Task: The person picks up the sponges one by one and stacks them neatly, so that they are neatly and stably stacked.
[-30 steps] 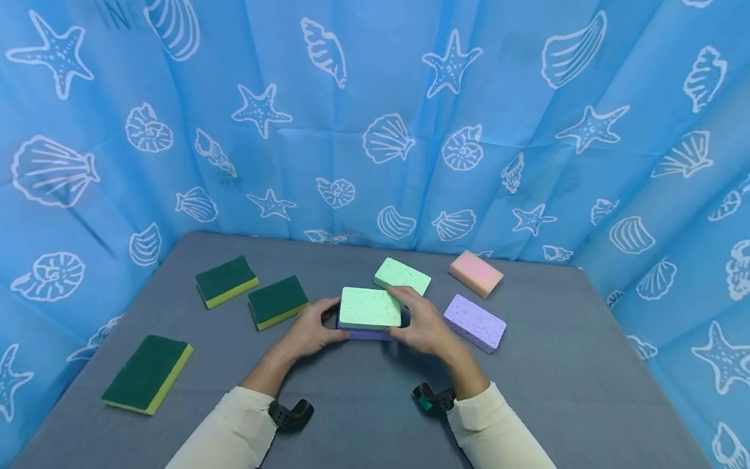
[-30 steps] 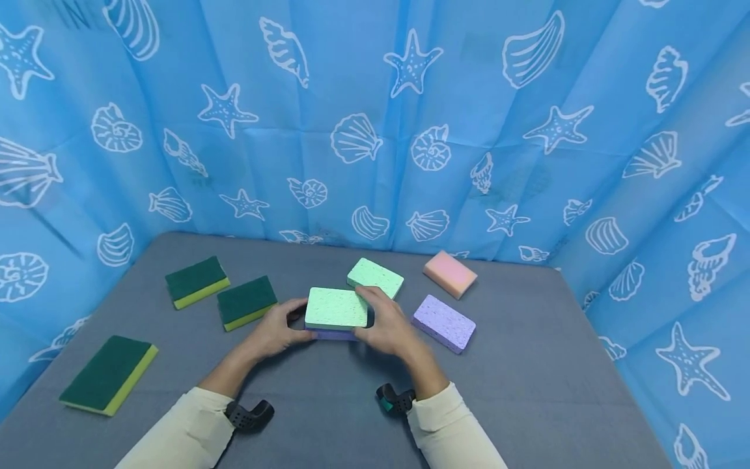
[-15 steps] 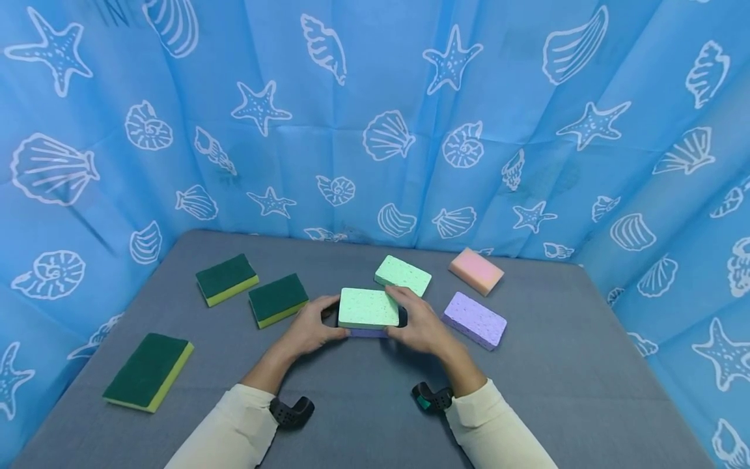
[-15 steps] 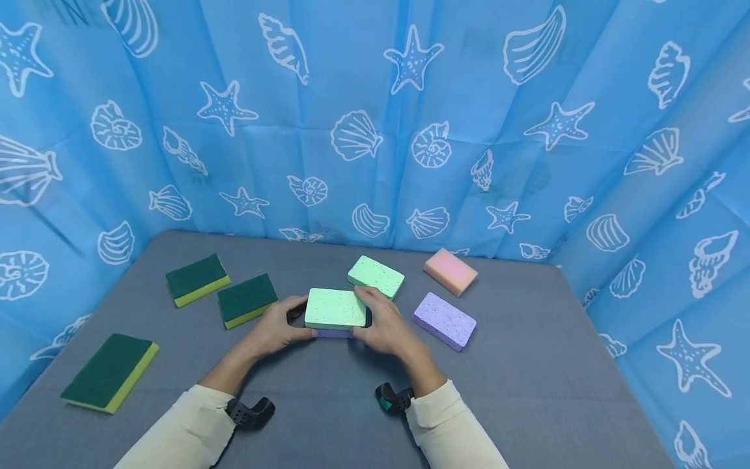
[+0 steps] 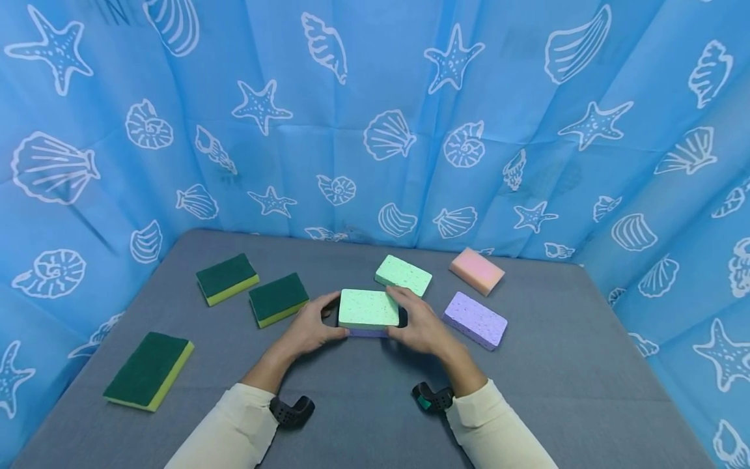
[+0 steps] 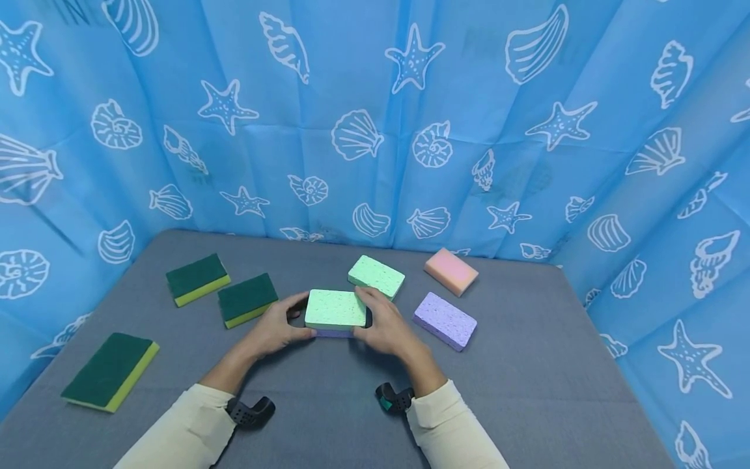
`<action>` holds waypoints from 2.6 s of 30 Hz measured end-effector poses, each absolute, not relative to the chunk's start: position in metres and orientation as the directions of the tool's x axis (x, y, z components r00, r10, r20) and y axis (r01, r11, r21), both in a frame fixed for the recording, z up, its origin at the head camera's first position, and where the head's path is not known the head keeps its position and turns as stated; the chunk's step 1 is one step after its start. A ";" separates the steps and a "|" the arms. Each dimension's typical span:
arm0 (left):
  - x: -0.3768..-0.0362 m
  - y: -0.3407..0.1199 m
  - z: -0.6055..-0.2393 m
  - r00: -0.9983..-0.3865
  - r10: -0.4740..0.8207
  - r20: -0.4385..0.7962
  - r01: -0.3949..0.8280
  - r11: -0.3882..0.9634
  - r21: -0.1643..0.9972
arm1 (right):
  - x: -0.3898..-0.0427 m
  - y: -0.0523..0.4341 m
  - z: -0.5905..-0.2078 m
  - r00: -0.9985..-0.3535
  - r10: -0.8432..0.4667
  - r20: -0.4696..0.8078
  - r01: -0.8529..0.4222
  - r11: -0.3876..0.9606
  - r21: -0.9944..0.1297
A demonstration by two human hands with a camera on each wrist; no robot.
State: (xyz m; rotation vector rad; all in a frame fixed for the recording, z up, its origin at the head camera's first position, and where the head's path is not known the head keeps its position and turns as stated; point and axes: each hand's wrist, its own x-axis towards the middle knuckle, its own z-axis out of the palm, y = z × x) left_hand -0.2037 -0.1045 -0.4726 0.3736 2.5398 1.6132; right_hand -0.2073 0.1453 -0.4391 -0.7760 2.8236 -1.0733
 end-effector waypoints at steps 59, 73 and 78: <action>-0.197 -0.107 -0.462 -0.935 0.330 0.128 0.230 0.294 0.928 | -0.166 0.247 -0.384 -0.925 -0.173 0.339 -0.363 0.670 -0.648; -0.204 -0.110 -0.475 -0.943 0.314 0.114 0.217 0.320 0.922 | -0.171 0.277 -0.401 -0.956 -0.075 0.283 -0.245 0.733 -0.634; -0.203 -0.109 -0.474 -0.943 0.315 0.108 0.212 0.320 0.923 | -0.172 0.287 -0.410 -0.976 -0.061 0.207 -0.184 0.740 -0.647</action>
